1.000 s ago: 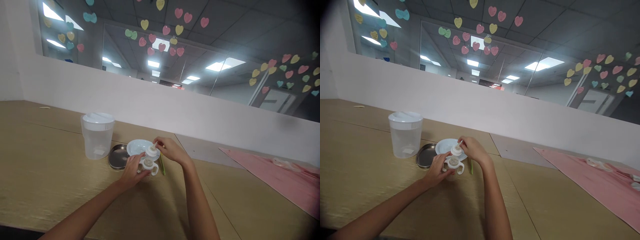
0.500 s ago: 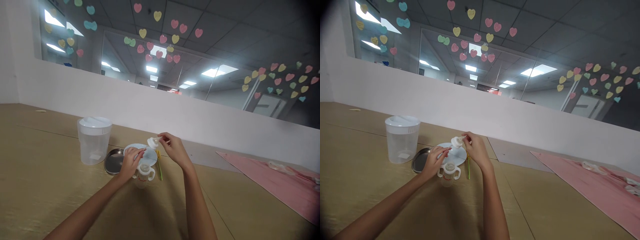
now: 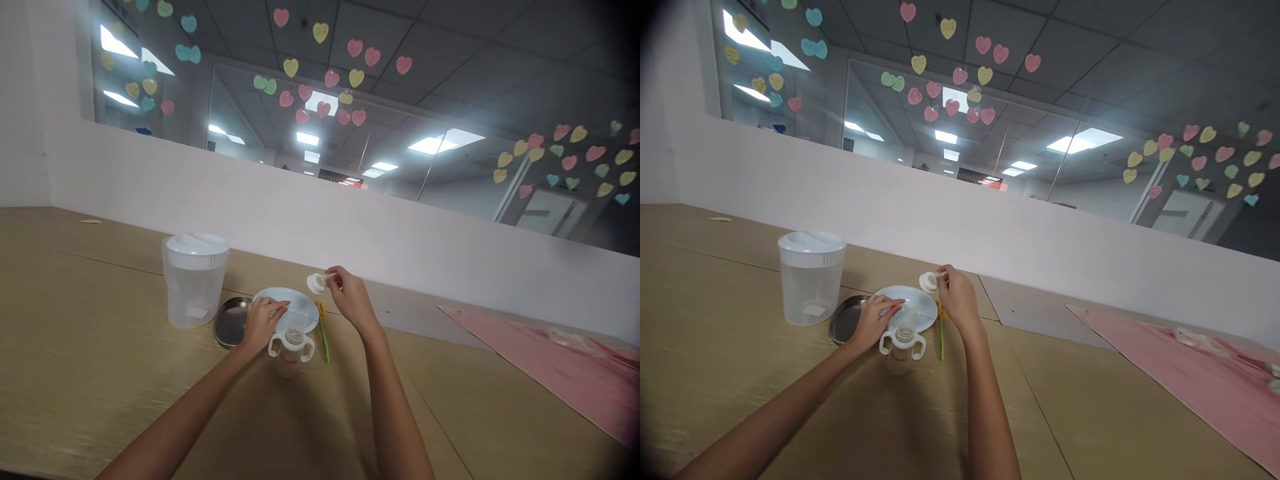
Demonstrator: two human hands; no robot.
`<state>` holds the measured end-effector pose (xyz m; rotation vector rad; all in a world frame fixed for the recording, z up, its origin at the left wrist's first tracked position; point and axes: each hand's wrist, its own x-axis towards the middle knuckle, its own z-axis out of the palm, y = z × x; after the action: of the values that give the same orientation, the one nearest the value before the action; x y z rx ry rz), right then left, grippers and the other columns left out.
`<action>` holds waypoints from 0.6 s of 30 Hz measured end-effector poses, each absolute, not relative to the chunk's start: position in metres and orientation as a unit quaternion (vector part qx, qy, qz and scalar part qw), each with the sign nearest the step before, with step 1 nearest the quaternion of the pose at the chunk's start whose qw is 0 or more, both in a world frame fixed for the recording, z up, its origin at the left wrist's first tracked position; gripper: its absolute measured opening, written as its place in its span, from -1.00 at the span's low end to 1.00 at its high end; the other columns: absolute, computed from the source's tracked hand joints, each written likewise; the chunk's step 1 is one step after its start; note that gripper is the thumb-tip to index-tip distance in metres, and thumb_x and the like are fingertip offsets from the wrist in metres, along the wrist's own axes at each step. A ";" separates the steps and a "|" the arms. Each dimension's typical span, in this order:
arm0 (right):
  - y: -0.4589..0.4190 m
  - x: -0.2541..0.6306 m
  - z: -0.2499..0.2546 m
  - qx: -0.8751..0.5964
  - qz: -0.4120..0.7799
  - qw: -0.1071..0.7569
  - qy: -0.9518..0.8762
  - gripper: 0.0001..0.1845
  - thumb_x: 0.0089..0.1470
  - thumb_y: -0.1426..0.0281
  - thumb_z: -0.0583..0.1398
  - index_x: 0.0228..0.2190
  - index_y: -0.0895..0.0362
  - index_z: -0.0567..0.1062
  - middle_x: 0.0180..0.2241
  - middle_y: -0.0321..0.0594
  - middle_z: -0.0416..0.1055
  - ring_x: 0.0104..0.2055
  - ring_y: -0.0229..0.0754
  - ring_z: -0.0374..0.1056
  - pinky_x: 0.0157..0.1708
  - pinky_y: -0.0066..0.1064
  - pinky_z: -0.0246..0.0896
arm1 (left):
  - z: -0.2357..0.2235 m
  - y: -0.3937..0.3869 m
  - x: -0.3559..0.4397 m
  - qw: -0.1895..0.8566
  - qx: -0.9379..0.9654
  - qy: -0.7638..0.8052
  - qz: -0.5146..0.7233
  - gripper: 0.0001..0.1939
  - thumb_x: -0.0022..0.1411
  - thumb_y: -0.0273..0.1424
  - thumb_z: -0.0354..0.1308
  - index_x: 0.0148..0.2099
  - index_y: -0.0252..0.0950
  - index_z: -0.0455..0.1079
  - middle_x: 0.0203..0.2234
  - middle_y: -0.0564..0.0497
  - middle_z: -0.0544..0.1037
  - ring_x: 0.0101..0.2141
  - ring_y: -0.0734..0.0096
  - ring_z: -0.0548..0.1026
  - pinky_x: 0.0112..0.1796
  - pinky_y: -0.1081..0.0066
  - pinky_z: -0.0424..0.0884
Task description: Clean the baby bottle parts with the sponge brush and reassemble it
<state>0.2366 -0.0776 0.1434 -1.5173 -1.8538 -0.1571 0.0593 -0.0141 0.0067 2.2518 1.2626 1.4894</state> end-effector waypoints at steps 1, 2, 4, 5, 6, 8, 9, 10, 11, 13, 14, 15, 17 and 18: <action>-0.077 0.237 0.143 -0.591 -0.062 0.359 -0.719 -0.75 0.10 0.40 -0.01 -0.23 0.12 0.42 -0.38 -0.22 0.43 -0.36 -0.24 0.30 -0.36 -0.47 0.09 | 0.006 -0.013 0.060 0.081 0.755 0.420 0.496 -0.72 0.26 -0.22 -0.02 -0.12 -0.08 0.49 -0.35 0.01 0.53 -0.25 0.30 0.41 -0.19 0.27 0.24; -0.076 0.237 0.142 -0.592 -0.062 0.358 -0.719 -0.75 0.10 0.40 -0.01 -0.23 0.12 0.42 -0.37 -0.22 0.43 -0.36 -0.24 0.30 -0.37 -0.47 0.09 | 0.005 -0.011 0.061 0.080 0.756 0.421 0.494 -0.72 0.26 -0.23 -0.02 -0.13 -0.08 0.49 -0.35 0.01 0.53 -0.24 0.29 0.40 -0.18 0.27 0.25; -0.076 0.238 0.141 -0.591 -0.060 0.358 -0.721 -0.75 0.10 0.40 0.00 -0.22 0.12 0.41 -0.37 -0.22 0.44 -0.36 -0.25 0.29 -0.37 -0.48 0.09 | 0.003 -0.008 0.062 0.073 0.756 0.431 0.487 -0.73 0.25 -0.23 -0.02 -0.14 -0.07 0.50 -0.33 0.00 0.53 -0.23 0.27 0.40 -0.17 0.25 0.24; -0.075 0.238 0.140 -0.588 -0.057 0.358 -0.723 -0.75 0.10 0.40 0.00 -0.22 0.13 0.41 -0.38 -0.22 0.44 -0.36 -0.25 0.29 -0.37 -0.48 0.09 | 0.001 -0.007 0.062 0.069 0.756 0.438 0.481 -0.72 0.25 -0.23 -0.02 -0.14 -0.07 0.50 -0.31 -0.01 0.53 -0.22 0.25 0.39 -0.16 0.23 0.24; -0.075 0.238 0.140 -0.585 -0.056 0.358 -0.725 -0.75 0.10 0.40 0.01 -0.22 0.13 0.41 -0.38 -0.23 0.44 -0.37 -0.25 0.29 -0.37 -0.48 0.08 | -0.001 -0.006 0.062 0.065 0.756 0.447 0.474 -0.71 0.25 -0.23 -0.03 -0.14 -0.07 0.50 -0.30 -0.02 0.53 -0.21 0.24 0.38 -0.15 0.22 0.24; -0.075 0.237 0.140 -0.583 -0.053 0.357 -0.728 -0.76 0.10 0.41 0.01 -0.22 0.13 0.41 -0.38 -0.24 0.44 -0.37 -0.25 0.29 -0.37 -0.48 0.08 | -0.005 -0.004 0.062 0.056 0.760 0.462 0.454 -0.70 0.25 -0.23 -0.04 -0.14 -0.09 0.50 -0.30 -0.03 0.52 -0.21 0.22 0.37 -0.15 0.21 0.24; -0.076 0.236 0.140 -0.584 -0.052 0.355 -0.729 -0.76 0.10 0.41 0.00 -0.23 0.13 0.42 -0.38 -0.24 0.44 -0.37 -0.26 0.29 -0.37 -0.48 0.08 | -0.007 -0.004 0.062 0.054 0.763 0.468 0.443 -0.69 0.24 -0.24 -0.05 -0.15 -0.10 0.51 -0.30 -0.04 0.52 -0.21 0.22 0.37 -0.15 0.20 0.24; -0.076 0.235 0.140 -0.586 -0.053 0.352 -0.728 -0.76 0.11 0.41 0.00 -0.23 0.12 0.42 -0.37 -0.24 0.44 -0.37 -0.26 0.29 -0.37 -0.48 0.08 | -0.009 -0.003 0.061 0.052 0.766 0.474 0.431 -0.70 0.24 -0.25 -0.05 -0.16 -0.11 0.51 -0.31 -0.05 0.51 -0.21 0.21 0.37 -0.14 0.20 0.24; -0.076 0.234 0.141 -0.590 -0.054 0.348 -0.727 -0.76 0.11 0.41 0.00 -0.24 0.12 0.42 -0.37 -0.23 0.44 -0.37 -0.26 0.29 -0.37 -0.48 0.08 | -0.010 -0.003 0.061 0.053 0.769 0.478 0.421 -0.70 0.24 -0.27 -0.05 -0.17 -0.12 0.51 -0.30 -0.05 0.51 -0.21 0.20 0.38 -0.14 0.19 0.23; -0.077 0.232 0.141 -0.594 -0.054 0.341 -0.726 -0.77 0.11 0.41 0.01 -0.25 0.12 0.43 -0.36 -0.22 0.45 -0.36 -0.26 0.30 -0.38 -0.48 0.08 | -0.012 -0.003 0.060 0.059 0.774 0.479 0.410 -0.70 0.25 -0.29 -0.06 -0.17 -0.15 0.51 -0.30 -0.05 0.52 -0.19 0.18 0.39 -0.12 0.16 0.22; -0.077 0.231 0.141 -0.594 -0.053 0.338 -0.728 -0.77 0.10 0.42 0.01 -0.26 0.13 0.43 -0.36 -0.22 0.45 -0.36 -0.26 0.30 -0.38 -0.48 0.08 | -0.011 -0.004 0.059 0.062 0.773 0.478 0.413 -0.69 0.26 -0.29 -0.07 -0.16 -0.16 0.50 -0.29 -0.05 0.52 -0.18 0.18 0.39 -0.11 0.15 0.21; -0.077 0.230 0.140 -0.593 -0.051 0.336 -0.730 -0.78 0.09 0.42 0.02 -0.27 0.13 0.43 -0.36 -0.22 0.45 -0.37 -0.26 0.30 -0.39 -0.49 0.08 | -0.010 -0.005 0.057 0.063 0.770 0.474 0.423 -0.68 0.27 -0.29 -0.09 -0.14 -0.17 0.49 -0.28 -0.05 0.52 -0.17 0.18 0.39 -0.10 0.15 0.21; -0.076 0.227 0.139 -0.584 -0.041 0.334 -0.738 -0.79 0.08 0.42 0.04 -0.29 0.14 0.44 -0.38 -0.22 0.45 -0.38 -0.27 0.30 -0.40 -0.49 0.08 | -0.007 -0.010 0.054 0.064 0.755 0.457 0.466 -0.65 0.30 -0.28 -0.14 -0.06 -0.19 0.43 -0.23 -0.05 0.52 -0.14 0.21 0.39 -0.08 0.17 0.21; -0.076 0.225 0.138 -0.579 -0.033 0.333 -0.744 -0.80 0.07 0.42 0.05 -0.30 0.14 0.45 -0.38 -0.22 0.45 -0.38 -0.27 0.30 -0.40 -0.49 0.08 | -0.005 -0.013 0.052 0.065 0.745 0.443 0.494 -0.64 0.31 -0.27 -0.16 -0.02 -0.20 0.39 -0.20 -0.05 0.51 -0.12 0.23 0.39 -0.07 0.19 0.21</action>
<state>0.2248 -0.0756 0.1382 -1.5106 -1.9417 -0.0861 0.0517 -0.0131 -0.0053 2.2493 1.3354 1.4913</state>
